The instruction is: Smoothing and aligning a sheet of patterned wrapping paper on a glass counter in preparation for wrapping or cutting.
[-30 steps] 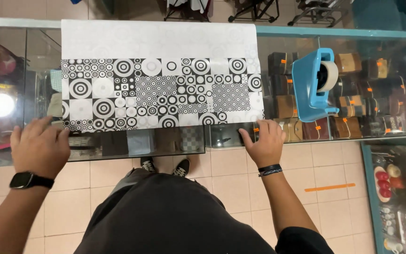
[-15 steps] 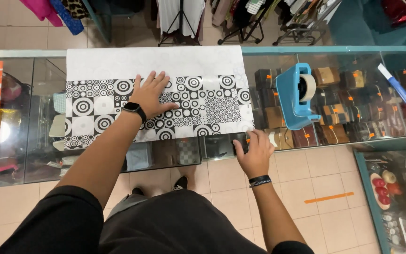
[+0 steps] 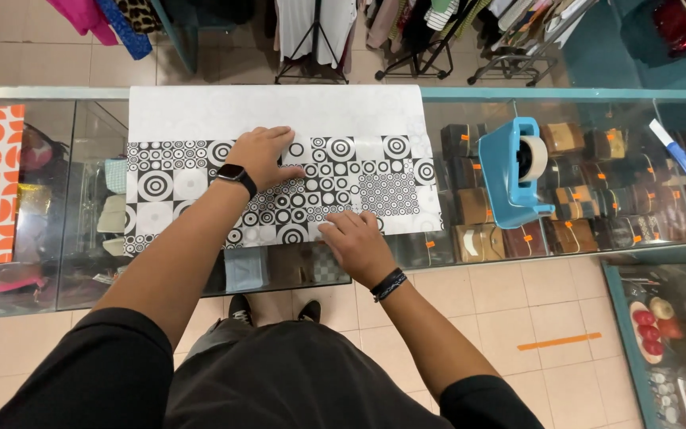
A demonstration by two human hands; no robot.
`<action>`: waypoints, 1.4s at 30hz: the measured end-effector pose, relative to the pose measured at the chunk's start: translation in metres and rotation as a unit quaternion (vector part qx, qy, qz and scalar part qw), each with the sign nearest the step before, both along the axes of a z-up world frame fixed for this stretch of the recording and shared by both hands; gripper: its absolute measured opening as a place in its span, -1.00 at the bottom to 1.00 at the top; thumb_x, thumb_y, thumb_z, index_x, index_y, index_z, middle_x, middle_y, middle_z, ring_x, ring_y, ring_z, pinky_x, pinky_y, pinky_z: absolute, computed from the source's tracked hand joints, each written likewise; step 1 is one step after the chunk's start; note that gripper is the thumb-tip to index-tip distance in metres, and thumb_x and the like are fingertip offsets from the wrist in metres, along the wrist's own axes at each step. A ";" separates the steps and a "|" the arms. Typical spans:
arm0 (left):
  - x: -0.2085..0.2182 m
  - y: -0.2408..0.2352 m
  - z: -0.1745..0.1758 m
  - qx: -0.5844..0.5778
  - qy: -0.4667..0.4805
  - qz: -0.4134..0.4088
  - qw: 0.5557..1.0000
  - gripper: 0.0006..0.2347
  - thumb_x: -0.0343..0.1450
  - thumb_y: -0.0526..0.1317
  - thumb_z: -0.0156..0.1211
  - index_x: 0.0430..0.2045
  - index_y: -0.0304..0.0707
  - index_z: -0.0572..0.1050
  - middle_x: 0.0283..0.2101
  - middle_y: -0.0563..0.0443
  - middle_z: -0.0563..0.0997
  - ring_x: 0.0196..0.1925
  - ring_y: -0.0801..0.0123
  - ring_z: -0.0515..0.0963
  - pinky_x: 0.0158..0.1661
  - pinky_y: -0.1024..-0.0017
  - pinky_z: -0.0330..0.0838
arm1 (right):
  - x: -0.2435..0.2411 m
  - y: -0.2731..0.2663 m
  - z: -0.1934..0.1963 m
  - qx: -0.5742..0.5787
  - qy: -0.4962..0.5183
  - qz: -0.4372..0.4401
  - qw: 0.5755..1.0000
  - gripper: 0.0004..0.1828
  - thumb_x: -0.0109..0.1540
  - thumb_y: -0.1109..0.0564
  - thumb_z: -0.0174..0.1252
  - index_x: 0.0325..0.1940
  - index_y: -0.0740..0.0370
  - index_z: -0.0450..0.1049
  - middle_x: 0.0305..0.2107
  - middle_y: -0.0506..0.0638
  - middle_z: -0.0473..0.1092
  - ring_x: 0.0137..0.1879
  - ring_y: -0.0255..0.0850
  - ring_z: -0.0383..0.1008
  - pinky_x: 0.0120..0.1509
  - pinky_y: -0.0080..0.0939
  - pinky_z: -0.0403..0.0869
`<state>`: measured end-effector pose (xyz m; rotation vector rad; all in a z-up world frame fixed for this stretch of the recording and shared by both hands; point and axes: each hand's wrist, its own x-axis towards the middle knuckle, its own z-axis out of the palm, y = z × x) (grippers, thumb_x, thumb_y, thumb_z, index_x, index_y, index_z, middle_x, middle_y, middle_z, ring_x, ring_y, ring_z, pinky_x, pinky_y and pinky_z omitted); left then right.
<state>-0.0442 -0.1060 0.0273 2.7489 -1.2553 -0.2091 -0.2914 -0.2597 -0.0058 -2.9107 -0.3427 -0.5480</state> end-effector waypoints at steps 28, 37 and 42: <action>0.025 0.054 -0.015 -0.110 0.099 -0.208 0.967 -0.34 0.31 0.30 0.23 0.23 -0.05 0.46 0.26 0.21 0.48 0.14 0.30 0.45 0.11 0.33 0.33 | -0.052 0.117 -0.002 -0.034 -0.020 -0.165 0.985 -0.23 0.08 -0.17 0.40 0.35 -0.01 0.43 0.32 -0.08 0.37 0.43 -0.13 0.33 0.40 -0.01 0.30; -0.005 0.084 -0.012 -0.139 0.115 -0.211 0.961 -0.31 0.29 0.32 0.25 0.24 -0.04 0.44 0.28 0.23 0.45 0.17 0.28 0.43 0.11 0.24 0.30 | -0.058 0.144 0.024 -0.053 -0.098 -0.190 0.976 -0.76 0.22 0.10 0.30 -0.03 -0.11 0.64 -0.01 -0.19 0.59 0.14 -0.27 0.59 0.12 -0.21 0.49; -0.016 0.091 -0.004 -0.101 0.112 -0.184 0.971 -0.29 0.25 0.33 0.29 0.26 0.03 0.43 0.29 0.30 0.43 0.20 0.27 0.43 0.12 0.22 0.32 | -0.065 0.149 0.020 -0.034 -0.137 -0.184 0.973 -0.90 0.27 0.07 0.27 -0.14 -0.10 0.64 -0.09 -0.20 0.62 0.09 -0.28 0.62 0.09 -0.21 0.46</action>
